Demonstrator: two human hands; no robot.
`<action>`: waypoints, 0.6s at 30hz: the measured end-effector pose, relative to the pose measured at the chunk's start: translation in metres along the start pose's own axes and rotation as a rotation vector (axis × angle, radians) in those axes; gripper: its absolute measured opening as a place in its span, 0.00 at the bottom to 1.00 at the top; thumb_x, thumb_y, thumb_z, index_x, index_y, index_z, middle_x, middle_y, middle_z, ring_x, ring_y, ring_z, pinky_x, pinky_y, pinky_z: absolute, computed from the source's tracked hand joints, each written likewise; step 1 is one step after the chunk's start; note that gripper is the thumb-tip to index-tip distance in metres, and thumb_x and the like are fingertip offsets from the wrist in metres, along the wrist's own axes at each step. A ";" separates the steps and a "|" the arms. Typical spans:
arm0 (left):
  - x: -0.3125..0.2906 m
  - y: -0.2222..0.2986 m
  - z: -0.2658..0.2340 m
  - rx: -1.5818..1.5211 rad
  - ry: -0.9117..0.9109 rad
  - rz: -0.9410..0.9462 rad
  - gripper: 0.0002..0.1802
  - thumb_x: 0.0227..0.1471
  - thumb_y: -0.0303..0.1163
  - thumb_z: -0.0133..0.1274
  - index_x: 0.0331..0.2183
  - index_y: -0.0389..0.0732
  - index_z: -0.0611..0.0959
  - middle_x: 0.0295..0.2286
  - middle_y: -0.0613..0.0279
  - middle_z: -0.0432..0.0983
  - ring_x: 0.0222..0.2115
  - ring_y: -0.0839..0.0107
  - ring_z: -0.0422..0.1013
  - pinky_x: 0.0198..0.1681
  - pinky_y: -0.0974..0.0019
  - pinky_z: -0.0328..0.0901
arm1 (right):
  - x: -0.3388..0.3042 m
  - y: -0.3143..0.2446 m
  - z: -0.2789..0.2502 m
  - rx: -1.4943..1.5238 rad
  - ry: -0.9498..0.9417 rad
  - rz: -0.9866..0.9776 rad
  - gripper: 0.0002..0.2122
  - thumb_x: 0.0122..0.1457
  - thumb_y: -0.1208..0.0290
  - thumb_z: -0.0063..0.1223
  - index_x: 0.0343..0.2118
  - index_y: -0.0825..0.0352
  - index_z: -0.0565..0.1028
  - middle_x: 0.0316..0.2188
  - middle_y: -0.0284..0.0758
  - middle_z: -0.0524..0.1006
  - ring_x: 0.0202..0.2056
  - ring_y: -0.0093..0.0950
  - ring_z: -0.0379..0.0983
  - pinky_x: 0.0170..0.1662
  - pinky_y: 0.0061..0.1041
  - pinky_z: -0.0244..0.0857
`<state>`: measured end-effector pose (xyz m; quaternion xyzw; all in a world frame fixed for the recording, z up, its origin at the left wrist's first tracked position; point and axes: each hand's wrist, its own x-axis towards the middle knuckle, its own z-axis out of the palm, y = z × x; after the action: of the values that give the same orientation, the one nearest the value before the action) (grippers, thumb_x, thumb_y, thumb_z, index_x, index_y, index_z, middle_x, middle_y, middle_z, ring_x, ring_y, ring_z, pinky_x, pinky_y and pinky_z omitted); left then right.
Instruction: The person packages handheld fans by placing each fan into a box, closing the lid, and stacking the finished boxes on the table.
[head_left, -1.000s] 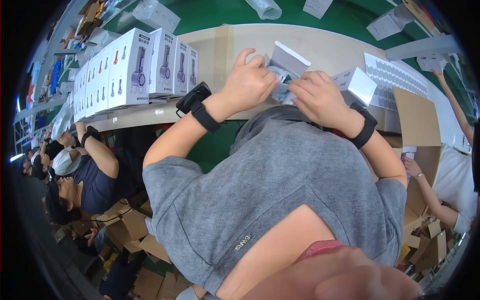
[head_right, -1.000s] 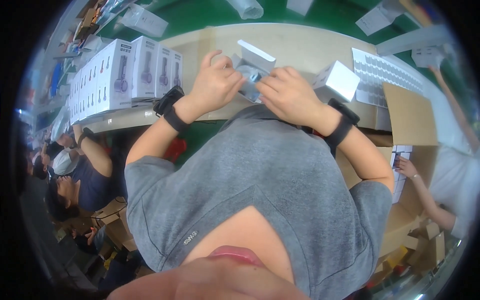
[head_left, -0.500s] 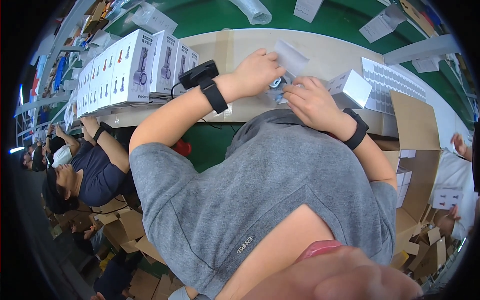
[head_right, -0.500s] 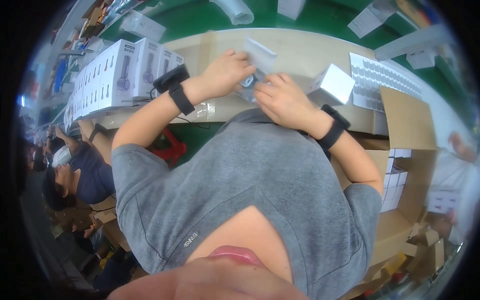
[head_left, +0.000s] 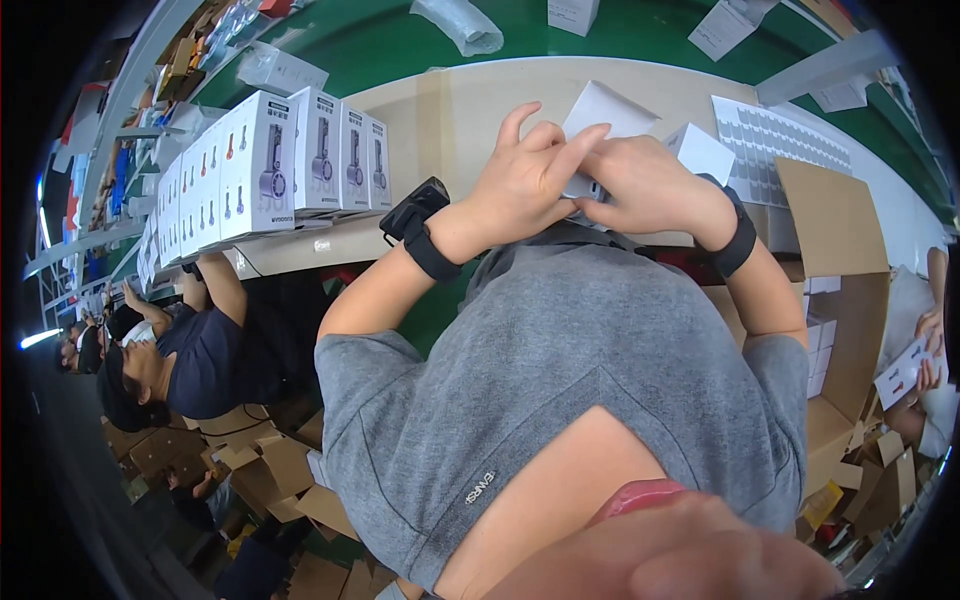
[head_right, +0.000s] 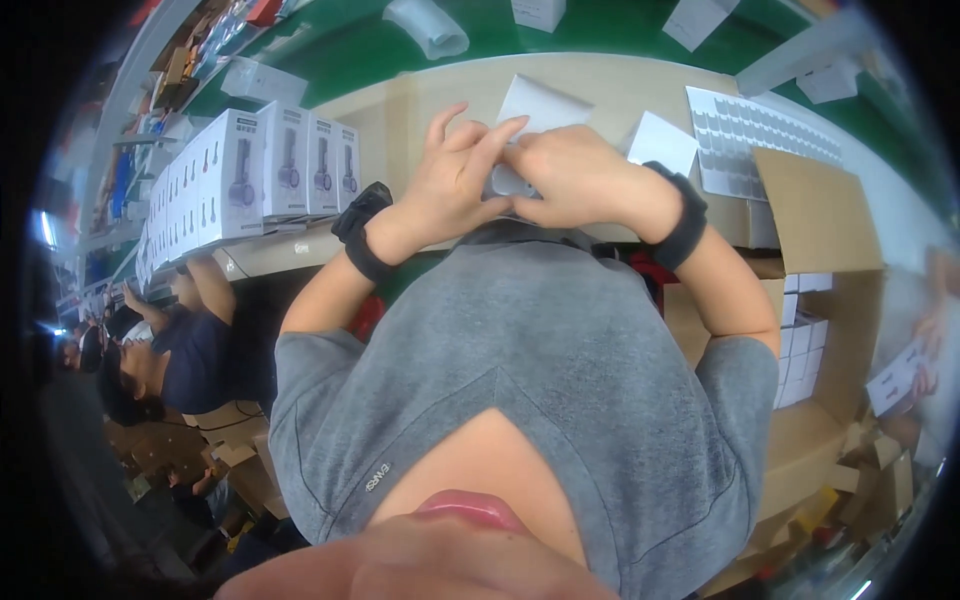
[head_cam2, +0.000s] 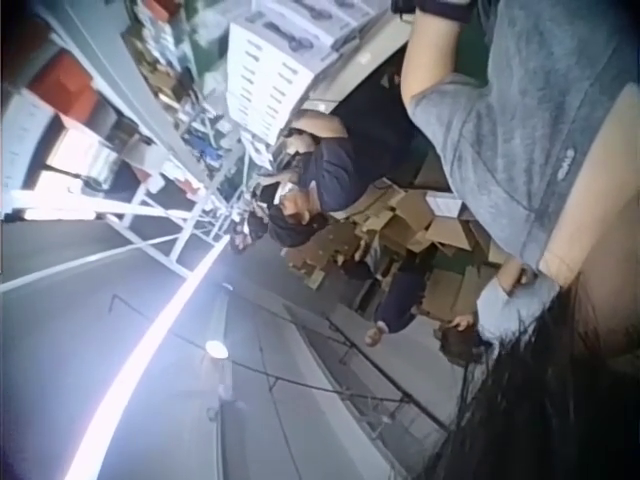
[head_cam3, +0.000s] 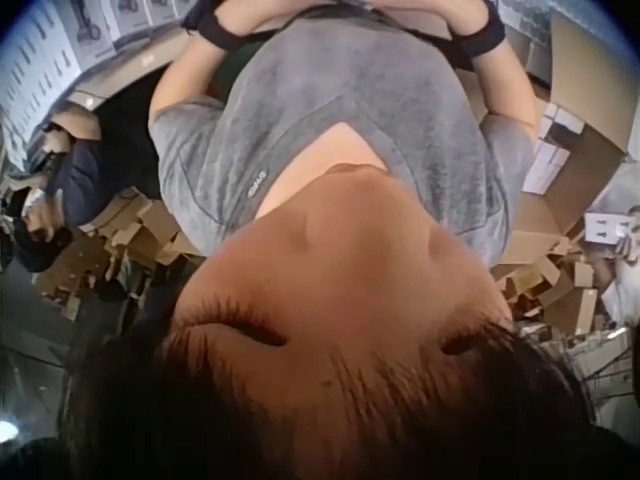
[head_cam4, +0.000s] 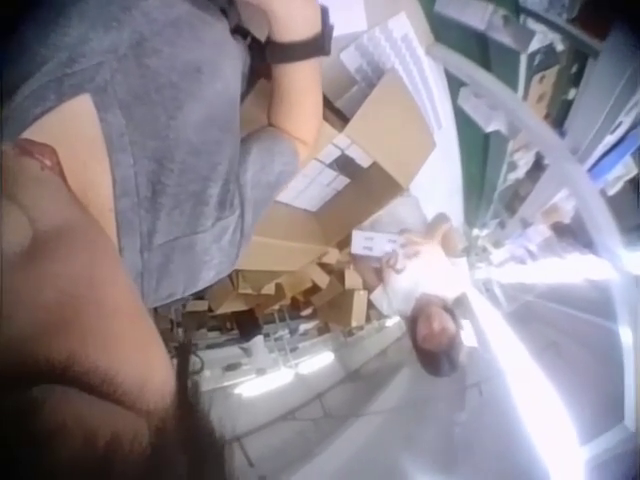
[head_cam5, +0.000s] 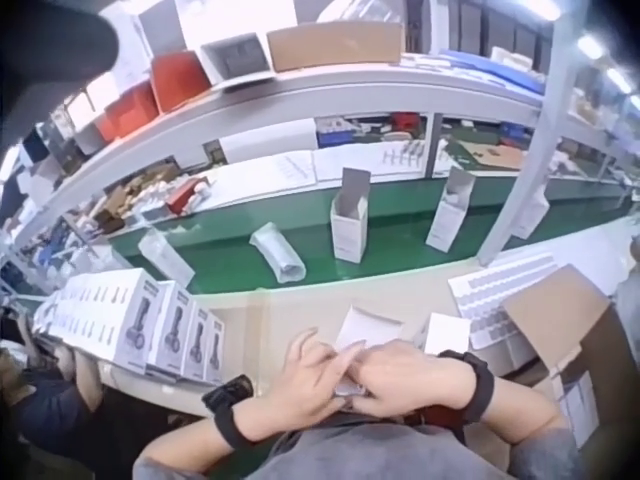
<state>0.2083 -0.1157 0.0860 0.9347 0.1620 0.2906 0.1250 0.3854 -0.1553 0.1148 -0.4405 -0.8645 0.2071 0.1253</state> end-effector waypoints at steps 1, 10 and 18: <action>-0.001 0.000 0.001 -0.005 0.003 -0.006 0.44 0.28 0.30 0.60 0.52 0.40 0.63 0.21 0.67 0.69 0.31 0.68 0.64 0.52 0.51 0.49 | 0.001 0.001 0.000 0.001 -0.008 0.001 0.11 0.46 0.69 0.50 0.32 0.70 0.71 0.23 0.42 0.72 0.27 0.41 0.69 0.30 0.35 0.63; -0.014 -0.008 0.027 0.012 -0.066 0.010 0.41 0.33 0.33 0.57 0.53 0.41 0.62 0.21 0.67 0.70 0.33 0.68 0.64 0.53 0.49 0.48 | 0.003 0.013 0.030 -0.136 -0.137 -0.062 0.11 0.42 0.68 0.54 0.26 0.70 0.71 0.20 0.42 0.72 0.25 0.40 0.70 0.28 0.33 0.64; -0.002 -0.012 0.026 0.044 -0.102 -0.062 0.41 0.33 0.27 0.57 0.53 0.42 0.62 0.25 0.65 0.72 0.37 0.65 0.65 0.53 0.50 0.49 | 0.008 0.025 0.040 -0.174 0.028 0.067 0.11 0.41 0.67 0.57 0.25 0.69 0.72 0.20 0.39 0.73 0.22 0.39 0.71 0.26 0.32 0.65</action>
<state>0.2194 -0.1093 0.0600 0.9453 0.1908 0.2351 0.1214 0.3821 -0.1453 0.0685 -0.4810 -0.8623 0.1290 0.0916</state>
